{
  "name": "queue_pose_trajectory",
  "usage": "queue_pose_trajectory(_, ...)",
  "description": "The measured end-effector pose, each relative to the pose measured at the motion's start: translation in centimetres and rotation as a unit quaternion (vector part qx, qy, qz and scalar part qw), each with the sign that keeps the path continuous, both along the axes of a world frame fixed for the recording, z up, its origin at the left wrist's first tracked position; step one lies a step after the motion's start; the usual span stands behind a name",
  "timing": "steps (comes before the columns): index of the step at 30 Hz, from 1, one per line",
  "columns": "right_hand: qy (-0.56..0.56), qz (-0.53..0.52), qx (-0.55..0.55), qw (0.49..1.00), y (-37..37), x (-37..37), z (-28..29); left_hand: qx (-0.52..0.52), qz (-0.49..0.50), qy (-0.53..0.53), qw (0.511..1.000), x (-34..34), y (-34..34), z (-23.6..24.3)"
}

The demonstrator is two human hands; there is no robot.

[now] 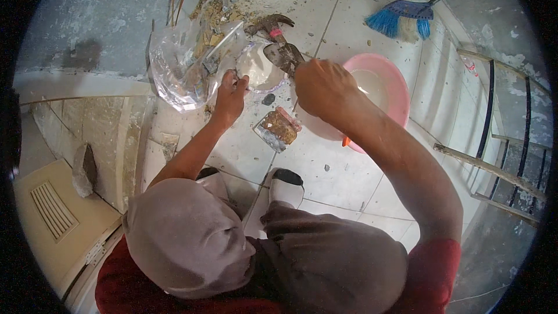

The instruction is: The person applies putty to a damaged wall section using a putty knife and a trowel.

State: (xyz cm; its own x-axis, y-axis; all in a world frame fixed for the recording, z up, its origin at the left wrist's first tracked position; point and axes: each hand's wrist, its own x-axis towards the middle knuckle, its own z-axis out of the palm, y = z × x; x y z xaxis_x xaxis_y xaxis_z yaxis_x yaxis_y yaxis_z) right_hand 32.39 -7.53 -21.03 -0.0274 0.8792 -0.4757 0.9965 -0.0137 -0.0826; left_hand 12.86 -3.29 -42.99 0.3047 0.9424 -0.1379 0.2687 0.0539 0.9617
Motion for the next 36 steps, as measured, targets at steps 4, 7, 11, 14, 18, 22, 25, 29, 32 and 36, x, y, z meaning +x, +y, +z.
queue_pose_trajectory(4,0.014,0.029,-0.012,0.999,1.5,-1.3,-0.3,-0.079,-0.01,-0.055,0.995,0.0,-0.4,0.7)
queue_pose_trajectory(7,0.045,0.052,-0.003,0.998,1.5,-2.3,-1.5,-0.073,-0.024,-0.107,0.991,-0.3,-0.1,-0.2)
queue_pose_trajectory(11,0.007,0.065,0.001,0.998,1.3,-3.8,-1.7,-0.068,-0.087,-0.056,0.992,-1.6,1.2,-0.6)
queue_pose_trajectory(14,-0.035,0.095,-0.001,0.995,0.8,-3.6,-1.9,-0.124,-0.116,-0.093,0.981,-1.4,1.9,1.2)
queue_pose_trajectory(18,-0.03,0.109,0.054,0.992,-0.2,-3.9,-2.3,-0.145,-0.134,-0.127,0.972,-2.0,2.6,1.2)
queue_pose_trajectory(22,-0.012,0.096,0.043,0.994,-0.4,-3.2,-2.4,-0.174,-0.144,-0.123,0.966,-2.4,2.6,1.6)
queue_pose_trajectory(25,0.017,0.078,-0.008,0.997,-0.4,-1.7,-3.1,-0.168,-0.138,-0.12,0.969,-2.3,2.4,2.5)
queue_pose_trajectory(29,0.099,0.054,-0.041,0.993,-1.1,0.8,-4.4,-0.032,-0.161,-0.115,0.98,-2.5,2.0,1.4)
queue_pose_trajectory(32,0.17,0.043,-0.03,0.984,-1.9,2.2,-4.0,-0.015,-0.206,-0.028,0.978,-2.4,1.7,2.1)
queue_pose_trajectory(36,0.278,-0.03,-0.015,0.96,-3.6,2.4,-4.5,0.081,-0.189,0.008,0.979,-3.6,1.7,1.4)
